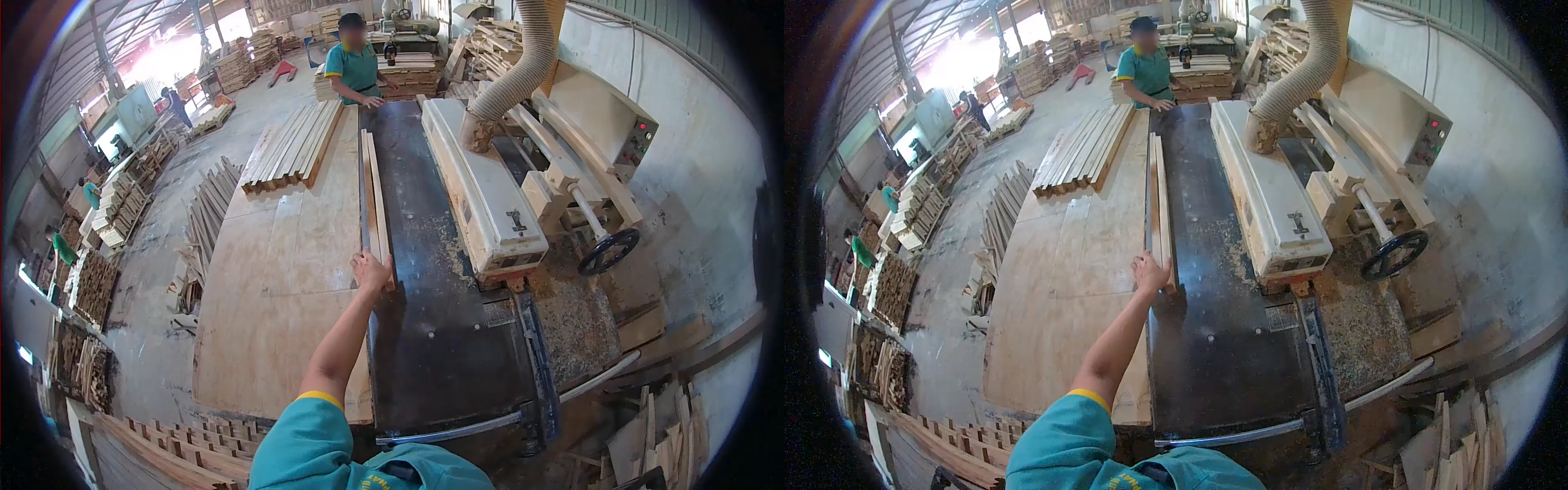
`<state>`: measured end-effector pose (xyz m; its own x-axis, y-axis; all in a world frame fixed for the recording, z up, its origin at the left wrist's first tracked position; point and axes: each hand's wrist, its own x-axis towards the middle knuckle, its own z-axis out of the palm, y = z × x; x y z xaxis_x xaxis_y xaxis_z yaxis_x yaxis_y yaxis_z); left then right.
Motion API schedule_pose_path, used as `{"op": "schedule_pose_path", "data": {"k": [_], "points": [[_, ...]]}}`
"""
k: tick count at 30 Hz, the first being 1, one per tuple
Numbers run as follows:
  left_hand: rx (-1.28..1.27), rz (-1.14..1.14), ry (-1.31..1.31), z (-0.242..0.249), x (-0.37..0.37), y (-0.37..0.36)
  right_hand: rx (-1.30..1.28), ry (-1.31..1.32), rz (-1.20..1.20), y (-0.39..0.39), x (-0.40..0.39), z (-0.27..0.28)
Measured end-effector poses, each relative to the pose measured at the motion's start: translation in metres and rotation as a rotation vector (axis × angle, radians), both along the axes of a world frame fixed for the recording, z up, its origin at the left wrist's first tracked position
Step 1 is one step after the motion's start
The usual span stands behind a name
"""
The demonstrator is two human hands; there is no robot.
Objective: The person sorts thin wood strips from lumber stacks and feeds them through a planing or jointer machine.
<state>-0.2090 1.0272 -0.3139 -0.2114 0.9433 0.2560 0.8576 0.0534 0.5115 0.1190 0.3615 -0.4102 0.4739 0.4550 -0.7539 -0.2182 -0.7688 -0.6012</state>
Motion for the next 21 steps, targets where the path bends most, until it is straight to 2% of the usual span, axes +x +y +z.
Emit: {"op": "schedule_pose_path", "data": {"k": [2, 5, 8, 10, 12, 14, 16, 19, 21], "points": [[-0.205, 0.048, -0.094, -0.01, 0.001, -0.001, -0.002, 0.002, 0.002, -0.003, 0.0, 0.0], [-0.109, -0.076, -0.092, -0.053, 0.009, -0.019, -0.011, 0.003, 0.006, -0.009, 0.002, 0.003], [-0.071, -0.11, -0.136, -0.059, 0.022, -0.06, -0.022, 0.007, 0.013, -0.019, 0.006, 0.001], [-0.092, -0.127, -0.148, -0.05, 0.031, -0.106, 0.025, 0.065, 0.087, 0.015, 0.01, -0.019], [0.032, -0.167, -0.124, -0.051, 0.04, -0.157, 0.202, 0.143, 0.272, 0.07, -0.012, 0.029], [0.073, -0.166, -0.141, -0.048, 0.048, -0.211, 0.276, -0.077, 0.613, 0.126, -0.036, 0.075], [0.018, -0.209, -0.205, -0.036, 0.053, -0.265, 0.533, -0.302, 0.673, 0.157, -0.064, 0.083], [0.005, -0.22, -0.24, -0.035, 0.058, -0.334, 0.568, -0.277, 0.699, 0.186, -0.096, 0.097], [0.008, -0.309, -0.295, -0.036, 0.057, -0.369, 0.622, -0.451, 0.815, 0.185, -0.111, 0.113]]}}
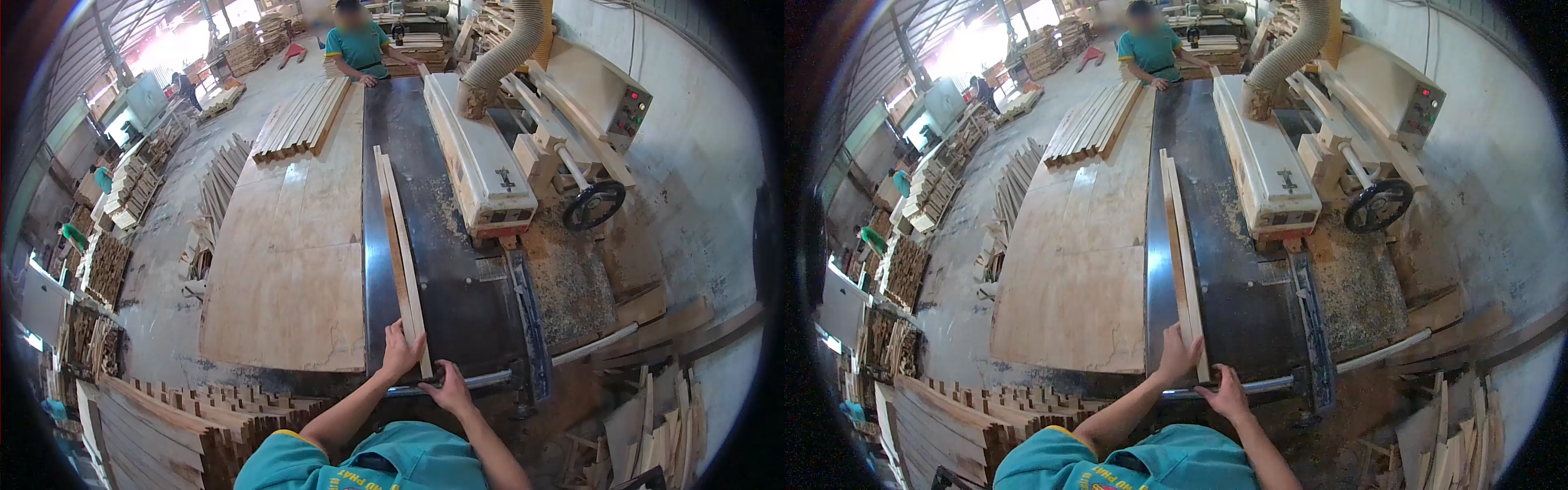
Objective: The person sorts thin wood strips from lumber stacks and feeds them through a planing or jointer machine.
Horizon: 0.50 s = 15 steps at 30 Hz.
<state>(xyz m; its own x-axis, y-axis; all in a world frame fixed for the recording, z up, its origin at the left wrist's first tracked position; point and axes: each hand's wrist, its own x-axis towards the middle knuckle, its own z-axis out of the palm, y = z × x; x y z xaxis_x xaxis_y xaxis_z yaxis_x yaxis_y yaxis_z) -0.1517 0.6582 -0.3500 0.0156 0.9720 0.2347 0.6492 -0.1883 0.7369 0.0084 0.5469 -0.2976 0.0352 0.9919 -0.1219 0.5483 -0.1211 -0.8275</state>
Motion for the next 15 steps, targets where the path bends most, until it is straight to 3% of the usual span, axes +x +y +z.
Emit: {"op": "schedule_pose_path", "data": {"k": [3, 5, 7, 9, 11, 13, 15], "points": [[-0.154, 0.034, -0.187, 0.007, -0.005, -0.034, 0.018, -0.072, -0.003, -0.02, 0.0, -0.015], [-0.093, 0.057, -0.185, 0.01, -0.006, -0.047, 0.058, -0.059, 0.002, -0.034, 0.014, -0.026], [-0.048, 0.067, -0.165, 0.028, -0.006, -0.055, 0.002, 0.06, -0.096, -0.047, 0.033, -0.03], [-0.002, 0.058, -0.15, 0.05, 0.003, -0.063, 0.131, 0.254, -0.19, -0.067, 0.057, -0.055], [0.01, -0.042, -0.132, 0.068, 0.017, -0.069, 0.063, 0.528, -0.322, -0.101, 0.076, -0.056], [0.016, -0.096, -0.143, 0.073, 0.039, -0.078, -0.003, 0.588, -0.339, -0.145, 0.1, -0.06], [-0.257, -0.312, -0.239, 0.082, 0.064, -0.091, -0.076, 0.736, -0.475, -0.19, 0.118, -0.06]]}}
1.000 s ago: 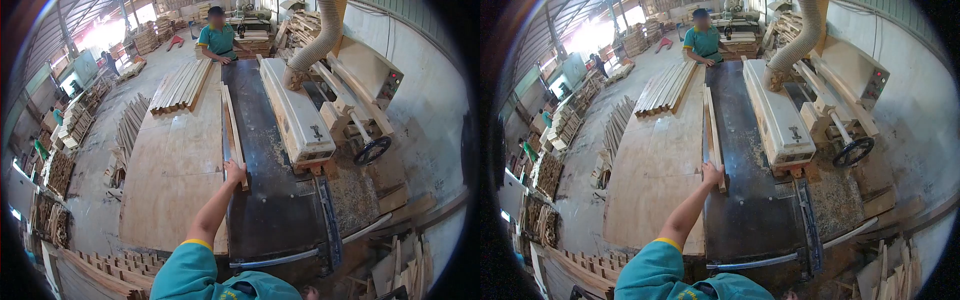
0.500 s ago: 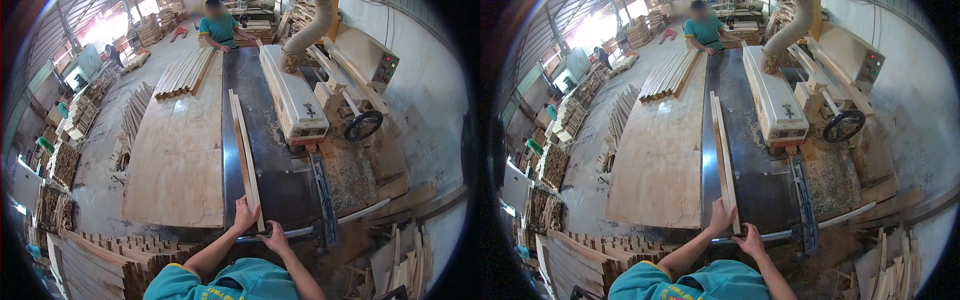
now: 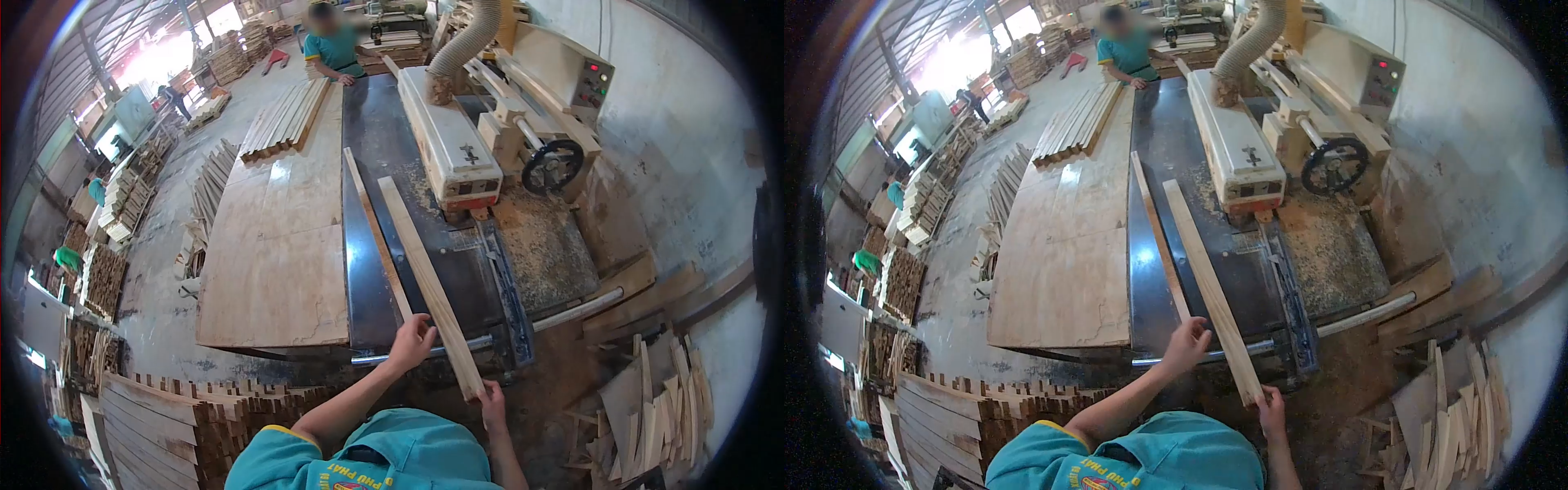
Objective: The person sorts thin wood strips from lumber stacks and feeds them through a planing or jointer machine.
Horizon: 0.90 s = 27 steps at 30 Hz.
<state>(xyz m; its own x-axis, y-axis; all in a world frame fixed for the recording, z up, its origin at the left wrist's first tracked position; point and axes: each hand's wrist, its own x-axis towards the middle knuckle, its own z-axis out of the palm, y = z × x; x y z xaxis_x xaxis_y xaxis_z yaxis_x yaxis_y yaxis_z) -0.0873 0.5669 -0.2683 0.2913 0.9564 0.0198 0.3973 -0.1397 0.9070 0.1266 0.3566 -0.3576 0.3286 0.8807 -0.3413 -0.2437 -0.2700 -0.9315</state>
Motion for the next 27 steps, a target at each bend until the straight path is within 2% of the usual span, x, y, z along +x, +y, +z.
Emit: {"op": "schedule_pose_path", "data": {"k": [2, 4, 5, 7, 9, 11, 12, 14, 15, 18, 19, 22, 25, 27], "points": [[-0.099, -0.086, 0.036, -0.028, 0.024, -0.01, -0.03, 0.022, -0.061, -0.056, 0.022, -0.021], [0.03, -0.011, 0.32, -0.057, 0.052, -0.02, -0.062, 0.043, -0.126, -0.108, 0.041, -0.033], [0.029, -0.026, 0.321, -0.057, 0.063, -0.026, -0.116, 0.021, -0.165, -0.136, 0.049, -0.031], [-0.178, -0.038, 0.384, -0.057, 0.085, -0.035, -0.172, 0.002, -0.22, -0.18, 0.05, -0.021], [-0.167, -0.1, 0.45, -0.066, 0.101, -0.047, -0.245, 0.04, -0.311, -0.219, 0.046, -0.011], [-0.099, -0.141, 0.483, -0.077, 0.112, -0.065, -0.215, 0.081, -0.362, -0.24, 0.038, -0.009], [-0.097, -0.154, 0.485, -0.074, 0.113, -0.07, -0.184, 0.119, -0.398, -0.247, 0.034, -0.007], [-0.091, -0.254, 0.111, -0.071, 0.11, -0.074, -0.215, 0.077, -0.387, -0.262, 0.037, -0.024], [-0.072, -0.207, 0.076, -0.074, 0.115, -0.078, -0.247, 0.036, -0.364, -0.265, 0.036, -0.026], [0.005, -0.295, 0.135, -0.092, 0.13, -0.065, -0.332, -0.001, -0.472, -0.257, 0.028, -0.017], [-0.114, -0.253, 0.144, -0.087, 0.138, -0.065, -0.335, 0.0, -0.48, -0.254, 0.029, -0.016], [-0.022, -0.222, 0.095, -0.087, 0.155, -0.058, -0.277, 0.019, -0.492, -0.242, 0.033, -0.017], [0.024, -0.201, 0.151, -0.091, 0.169, -0.053, -0.214, 0.071, -0.575, -0.232, 0.037, -0.014], [0.01, -0.2, 0.187, -0.092, 0.176, -0.048, -0.199, 0.079, -0.518, -0.228, 0.047, -0.007]]}}
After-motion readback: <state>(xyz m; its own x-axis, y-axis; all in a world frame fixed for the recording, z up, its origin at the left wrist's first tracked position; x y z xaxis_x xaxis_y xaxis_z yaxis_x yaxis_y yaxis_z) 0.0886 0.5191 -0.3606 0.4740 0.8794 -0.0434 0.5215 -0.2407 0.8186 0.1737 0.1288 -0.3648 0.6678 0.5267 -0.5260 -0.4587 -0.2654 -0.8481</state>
